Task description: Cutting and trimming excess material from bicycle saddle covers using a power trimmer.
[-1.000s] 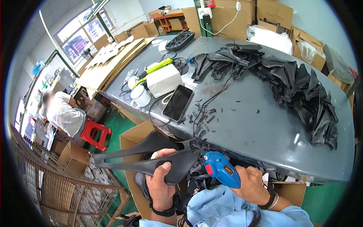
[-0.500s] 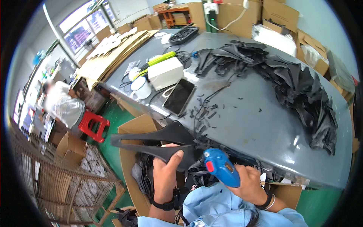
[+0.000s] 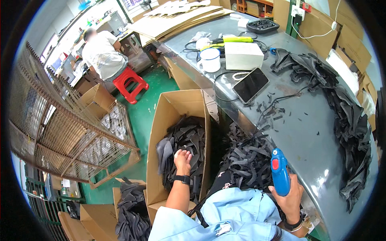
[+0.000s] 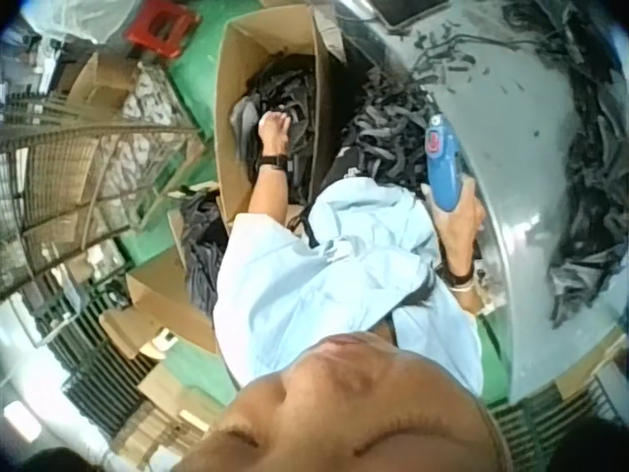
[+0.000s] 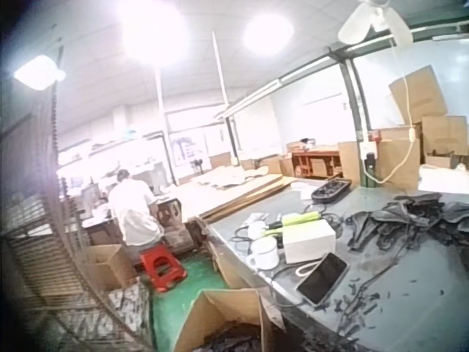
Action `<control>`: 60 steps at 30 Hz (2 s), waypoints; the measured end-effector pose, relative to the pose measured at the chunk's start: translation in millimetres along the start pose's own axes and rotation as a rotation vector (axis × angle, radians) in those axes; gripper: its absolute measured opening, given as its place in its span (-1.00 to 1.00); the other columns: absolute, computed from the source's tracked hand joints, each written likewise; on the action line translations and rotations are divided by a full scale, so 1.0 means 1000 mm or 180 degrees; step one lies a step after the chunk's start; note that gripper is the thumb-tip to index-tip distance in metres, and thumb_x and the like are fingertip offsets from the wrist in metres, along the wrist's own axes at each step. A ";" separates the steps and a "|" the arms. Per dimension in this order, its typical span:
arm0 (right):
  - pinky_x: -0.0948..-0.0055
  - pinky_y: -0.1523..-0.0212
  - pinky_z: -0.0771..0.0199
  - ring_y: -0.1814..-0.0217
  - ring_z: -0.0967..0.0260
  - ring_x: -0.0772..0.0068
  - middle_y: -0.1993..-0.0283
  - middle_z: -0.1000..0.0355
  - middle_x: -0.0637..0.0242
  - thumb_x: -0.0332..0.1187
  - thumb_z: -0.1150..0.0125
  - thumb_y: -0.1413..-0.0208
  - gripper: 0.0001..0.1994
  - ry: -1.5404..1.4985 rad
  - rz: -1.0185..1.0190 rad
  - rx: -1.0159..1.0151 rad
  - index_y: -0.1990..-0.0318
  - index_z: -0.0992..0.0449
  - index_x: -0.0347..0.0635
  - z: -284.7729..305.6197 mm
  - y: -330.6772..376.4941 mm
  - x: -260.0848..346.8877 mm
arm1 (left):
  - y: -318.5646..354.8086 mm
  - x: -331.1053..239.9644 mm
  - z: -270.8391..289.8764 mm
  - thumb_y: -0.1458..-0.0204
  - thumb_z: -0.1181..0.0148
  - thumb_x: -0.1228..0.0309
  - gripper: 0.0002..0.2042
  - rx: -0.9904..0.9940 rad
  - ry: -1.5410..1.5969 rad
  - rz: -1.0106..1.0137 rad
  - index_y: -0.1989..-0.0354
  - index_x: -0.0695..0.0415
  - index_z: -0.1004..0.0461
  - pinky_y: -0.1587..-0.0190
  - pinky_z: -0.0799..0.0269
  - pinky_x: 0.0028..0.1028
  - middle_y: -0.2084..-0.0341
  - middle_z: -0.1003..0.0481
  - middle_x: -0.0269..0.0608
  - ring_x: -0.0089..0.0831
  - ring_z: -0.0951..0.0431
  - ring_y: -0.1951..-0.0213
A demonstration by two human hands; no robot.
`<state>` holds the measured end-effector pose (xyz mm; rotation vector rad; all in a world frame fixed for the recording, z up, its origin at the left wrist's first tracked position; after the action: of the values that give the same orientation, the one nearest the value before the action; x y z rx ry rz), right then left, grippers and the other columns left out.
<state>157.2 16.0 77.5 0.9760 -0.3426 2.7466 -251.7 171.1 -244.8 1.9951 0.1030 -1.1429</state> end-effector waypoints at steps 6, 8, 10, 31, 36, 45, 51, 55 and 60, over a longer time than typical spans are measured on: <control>0.30 0.42 -0.40 0.47 -0.45 0.09 0.49 -0.42 0.11 -0.22 -0.48 0.33 -0.48 -0.0037 -0.0516 -0.0216 0.26 -0.31 -0.24 0.021 0.005 -0.031 | 0.127 -0.042 -0.193 -0.13 -0.01 0.38 -0.77 0.1743 -0.0551 -0.0554 0.07 0.15 -0.28 0.30 -0.45 -0.48 0.24 -0.45 -0.17 -0.41 -0.50 0.30; 0.21 0.42 -0.41 0.42 -0.45 -0.06 0.44 -0.43 0.02 -0.13 -0.46 0.28 -0.48 -0.0281 -0.0749 -0.0188 0.26 -0.31 -0.23 0.025 0.004 -0.042 | 0.186 -0.058 -0.259 -0.13 -0.01 0.37 -0.77 0.2411 -0.0557 -0.0523 0.08 0.16 -0.28 0.30 -0.44 -0.48 0.23 -0.45 -0.16 -0.41 -0.50 0.30; 0.18 0.39 -0.42 0.41 -0.46 -0.06 0.44 -0.44 0.03 -0.07 -0.44 0.27 -0.46 -0.0302 -0.0921 -0.0234 0.25 -0.31 -0.22 0.029 0.005 -0.056 | 0.229 -0.060 -0.315 -0.13 -0.01 0.38 -0.76 0.3036 -0.0650 -0.0368 0.06 0.18 -0.28 0.31 -0.45 -0.47 0.21 -0.43 -0.16 -0.40 -0.51 0.29; 0.30 0.30 -0.40 0.37 -0.42 0.19 0.41 -0.43 0.07 -0.06 -0.47 0.32 -0.41 -0.1323 -0.2355 -0.0727 0.23 -0.37 -0.30 0.054 0.058 -0.178 | 0.362 0.144 -0.602 0.19 -0.30 0.16 -0.26 0.2711 -0.4418 -0.3453 -0.08 0.39 -0.11 -0.16 -0.05 -0.05 -0.06 -0.14 0.29 0.14 -0.08 -0.18; 0.19 0.28 -0.37 0.32 -0.38 -0.04 0.37 -0.40 -0.07 -0.10 -0.46 0.33 -0.42 -0.1389 -0.2292 -0.0483 0.21 -0.37 -0.29 0.056 0.044 -0.175 | 0.319 0.070 -0.634 0.14 -0.26 0.11 -0.29 0.1502 -0.2888 -0.4708 -0.09 0.35 -0.16 -0.20 0.08 0.07 -0.18 -0.02 0.27 0.14 0.05 -0.25; 0.10 0.04 -0.32 0.04 -0.34 -0.17 0.13 -0.37 -0.20 0.05 -0.44 0.34 -0.22 -0.1141 -0.2704 -0.0017 0.00 -0.30 -0.28 0.039 0.064 -0.185 | 0.285 0.074 -0.752 -0.08 0.12 -0.09 -0.43 0.2960 -0.4665 -0.5066 -0.15 0.04 -0.28 -0.22 0.18 0.12 -0.17 -0.15 0.16 0.08 -0.03 -0.26; 0.10 0.05 -0.32 0.07 -0.34 -0.15 0.13 -0.36 -0.17 0.09 -0.40 0.30 -0.24 -0.1322 -0.3078 0.0417 -0.01 -0.31 -0.25 0.035 0.066 -0.182 | 0.330 0.133 -0.785 0.06 0.05 -0.22 -0.35 0.3943 -0.4739 -0.4670 -0.17 -0.12 -0.26 -0.19 0.15 0.18 -0.18 -0.17 0.06 0.03 -0.11 -0.24; 0.12 0.03 -0.31 0.07 -0.34 -0.13 0.12 -0.37 -0.16 0.07 -0.40 0.29 -0.25 -0.1388 -0.3194 0.0618 -0.03 -0.31 -0.21 0.032 0.068 -0.182 | 0.315 0.133 -0.798 0.23 -0.03 -0.32 -0.26 0.3700 -0.5584 -0.4381 -0.16 -0.24 -0.27 -0.14 0.08 0.21 -0.15 -0.25 -0.10 -0.09 -0.17 -0.21; 0.11 0.01 -0.30 0.04 -0.34 -0.09 0.10 -0.37 -0.16 0.03 -0.42 0.30 -0.26 -0.1494 -0.3372 0.0512 -0.03 -0.31 -0.19 0.032 0.070 -0.185 | 0.349 0.149 -0.752 0.16 -0.02 -0.25 -0.39 0.3939 -0.5727 -0.4268 -0.06 -0.23 -0.38 -0.10 0.01 0.20 -0.03 -0.32 -0.11 -0.14 -0.14 -0.20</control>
<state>297.8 -81.2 -27.2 1.3245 0.2813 1.5958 502.3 406.8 48.4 0.4068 -0.3453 -4.0396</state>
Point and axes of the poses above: each hand's wrist, its own y-axis away from the middle knuckle, its own z-axis out of the back of the hand, x = y × z, the point moved 10 cm from there along -y, towards the middle knuckle
